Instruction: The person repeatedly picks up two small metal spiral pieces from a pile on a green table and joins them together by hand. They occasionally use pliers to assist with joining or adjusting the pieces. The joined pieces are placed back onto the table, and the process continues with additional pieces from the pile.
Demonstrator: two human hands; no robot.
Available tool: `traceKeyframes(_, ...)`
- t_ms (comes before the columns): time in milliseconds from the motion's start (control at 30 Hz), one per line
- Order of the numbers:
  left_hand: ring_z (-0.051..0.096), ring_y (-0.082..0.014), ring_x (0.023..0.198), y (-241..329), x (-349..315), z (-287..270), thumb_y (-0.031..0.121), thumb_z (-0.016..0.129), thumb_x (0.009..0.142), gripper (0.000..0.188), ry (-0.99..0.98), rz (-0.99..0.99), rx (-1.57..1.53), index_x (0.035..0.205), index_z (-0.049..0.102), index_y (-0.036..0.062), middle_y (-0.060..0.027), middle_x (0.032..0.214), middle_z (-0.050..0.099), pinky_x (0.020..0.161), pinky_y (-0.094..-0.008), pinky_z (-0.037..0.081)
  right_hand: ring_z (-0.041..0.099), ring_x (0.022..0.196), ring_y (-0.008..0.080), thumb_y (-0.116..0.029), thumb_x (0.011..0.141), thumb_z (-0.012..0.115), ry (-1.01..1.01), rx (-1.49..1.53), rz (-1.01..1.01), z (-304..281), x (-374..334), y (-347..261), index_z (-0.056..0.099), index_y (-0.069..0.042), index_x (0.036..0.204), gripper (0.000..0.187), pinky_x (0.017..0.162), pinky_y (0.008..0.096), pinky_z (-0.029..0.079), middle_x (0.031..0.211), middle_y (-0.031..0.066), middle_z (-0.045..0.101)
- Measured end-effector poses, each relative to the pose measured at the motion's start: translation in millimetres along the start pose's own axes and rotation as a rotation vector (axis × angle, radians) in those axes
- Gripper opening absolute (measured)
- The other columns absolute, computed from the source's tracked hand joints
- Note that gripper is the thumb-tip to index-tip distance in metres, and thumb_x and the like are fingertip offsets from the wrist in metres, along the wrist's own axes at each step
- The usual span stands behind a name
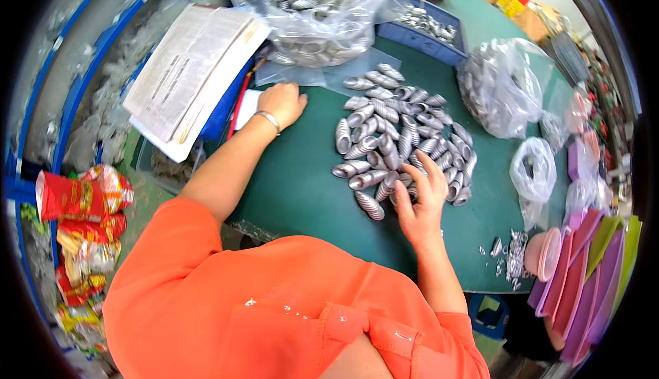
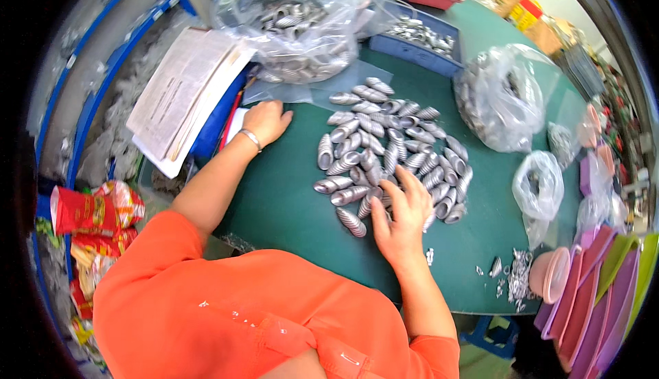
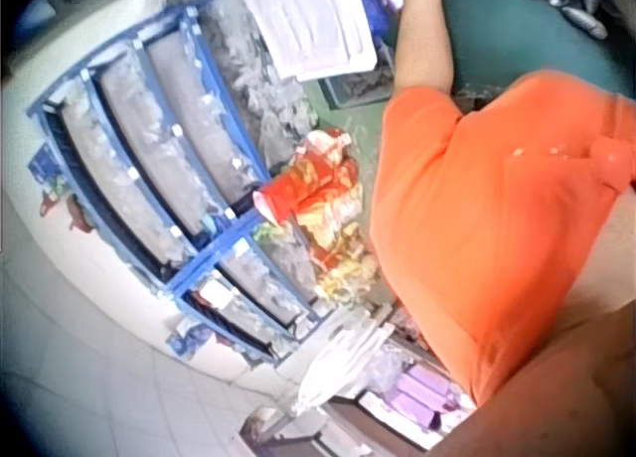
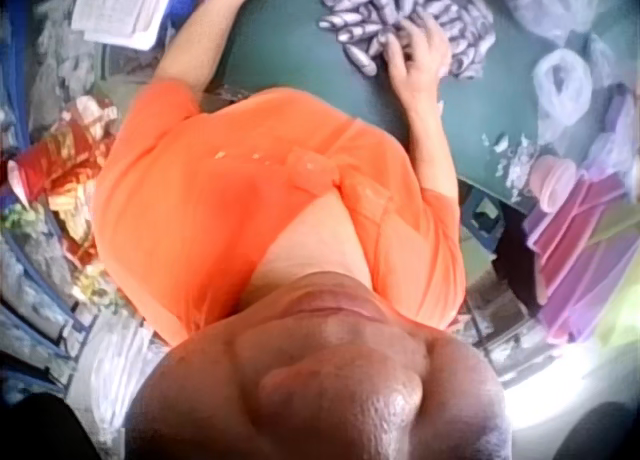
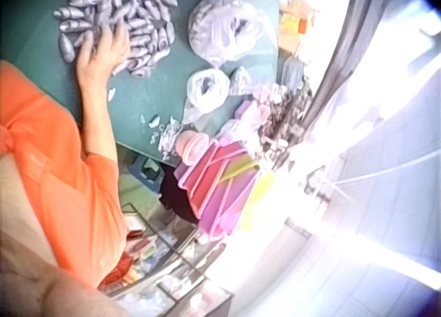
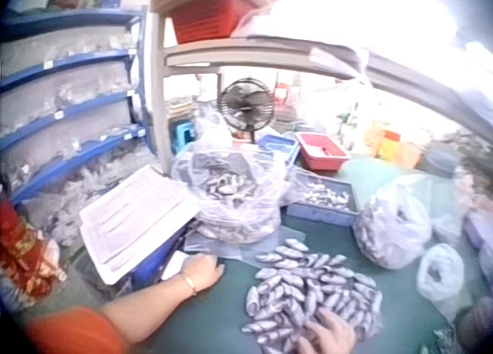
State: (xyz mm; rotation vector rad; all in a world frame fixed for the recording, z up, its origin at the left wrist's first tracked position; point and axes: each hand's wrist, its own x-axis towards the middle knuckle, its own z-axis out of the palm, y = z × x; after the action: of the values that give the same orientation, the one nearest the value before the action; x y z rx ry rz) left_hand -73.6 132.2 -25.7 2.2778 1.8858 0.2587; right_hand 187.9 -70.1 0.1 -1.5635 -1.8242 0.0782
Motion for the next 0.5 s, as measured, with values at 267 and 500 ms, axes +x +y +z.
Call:
traceKeyframes(267,0.064,-0.0420,0.079,-17,0,-30,0.033,0.056,0.084,0.033,0.074,0.096,0.007,0.077,0.063,0.0009,-0.0233,0.080,0.065,0.073,-0.0493,0.051,0.054,0.112,0.0318,-0.011,0.081,0.067,0.093,0.098,0.116,-14,-15,3,0.066,-0.005,0.098,0.018,0.096,0.0401,0.038,0.120,0.0154,0.059)
traceKeyframes(500,0.054,-0.0254,0.057,-35,11,-29,0.027,0.062,0.083,0.033,0.097,0.023,-0.467,0.076,0.061,-0.0061,-0.0183,0.060,0.056,0.057,-0.0383,0.042,0.061,0.100,0.0269,-0.004,0.082,0.065,0.053,0.464,0.263,-11,-13,0,0.067,-0.002,0.095,0.013,0.083,0.0341,0.049,0.112,0.0152,0.062)
